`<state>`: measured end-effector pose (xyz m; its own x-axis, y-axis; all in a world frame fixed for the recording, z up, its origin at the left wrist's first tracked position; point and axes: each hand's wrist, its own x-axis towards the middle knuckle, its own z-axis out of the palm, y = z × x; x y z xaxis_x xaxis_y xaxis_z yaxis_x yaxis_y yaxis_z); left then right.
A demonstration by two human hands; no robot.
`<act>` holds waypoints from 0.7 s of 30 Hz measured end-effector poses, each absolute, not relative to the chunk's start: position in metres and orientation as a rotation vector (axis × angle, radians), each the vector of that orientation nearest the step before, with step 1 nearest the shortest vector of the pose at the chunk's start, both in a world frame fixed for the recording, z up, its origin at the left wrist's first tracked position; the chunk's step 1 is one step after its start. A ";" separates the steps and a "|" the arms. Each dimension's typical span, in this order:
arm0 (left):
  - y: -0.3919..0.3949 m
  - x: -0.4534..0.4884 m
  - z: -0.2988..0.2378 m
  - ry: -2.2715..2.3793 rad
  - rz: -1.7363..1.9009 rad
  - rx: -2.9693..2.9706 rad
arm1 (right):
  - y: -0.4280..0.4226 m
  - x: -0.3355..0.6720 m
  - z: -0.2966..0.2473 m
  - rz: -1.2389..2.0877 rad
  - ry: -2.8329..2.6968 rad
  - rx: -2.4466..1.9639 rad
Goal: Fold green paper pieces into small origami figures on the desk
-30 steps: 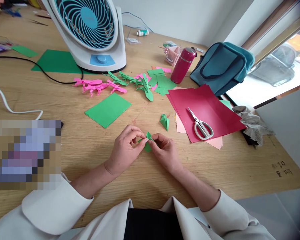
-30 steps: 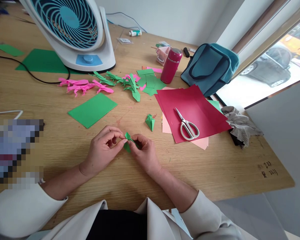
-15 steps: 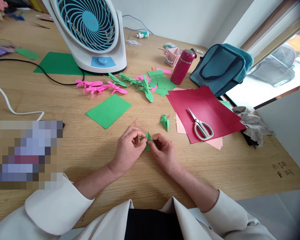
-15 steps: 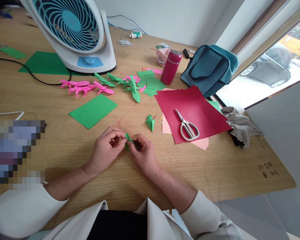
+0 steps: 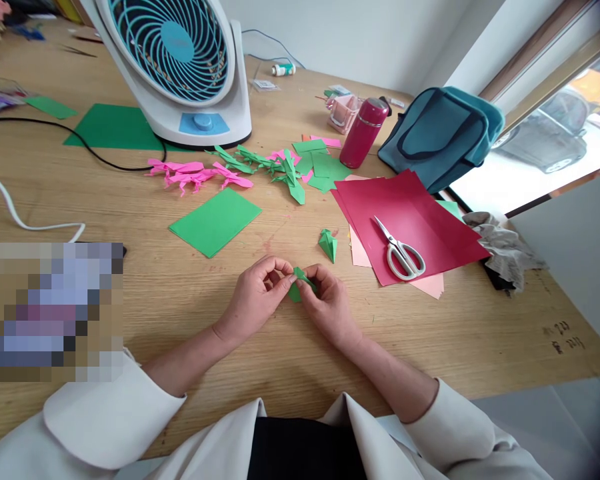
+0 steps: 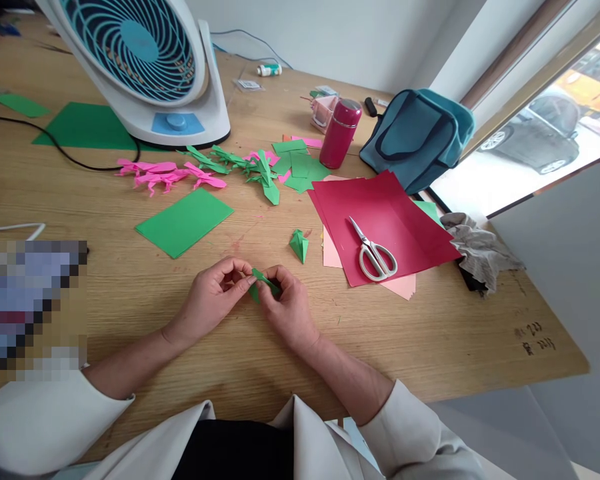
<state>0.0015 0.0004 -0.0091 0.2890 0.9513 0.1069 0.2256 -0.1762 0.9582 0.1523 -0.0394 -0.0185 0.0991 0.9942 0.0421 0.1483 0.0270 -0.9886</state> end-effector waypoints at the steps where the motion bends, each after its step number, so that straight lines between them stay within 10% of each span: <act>1: 0.001 0.001 -0.008 1.089 0.970 1.612 | -0.039 0.153 -0.018 1.041 -1.260 -1.343; 21: -0.002 -0.003 -0.006 1.067 0.934 1.812 | -0.040 0.154 -0.011 0.983 -1.437 -1.417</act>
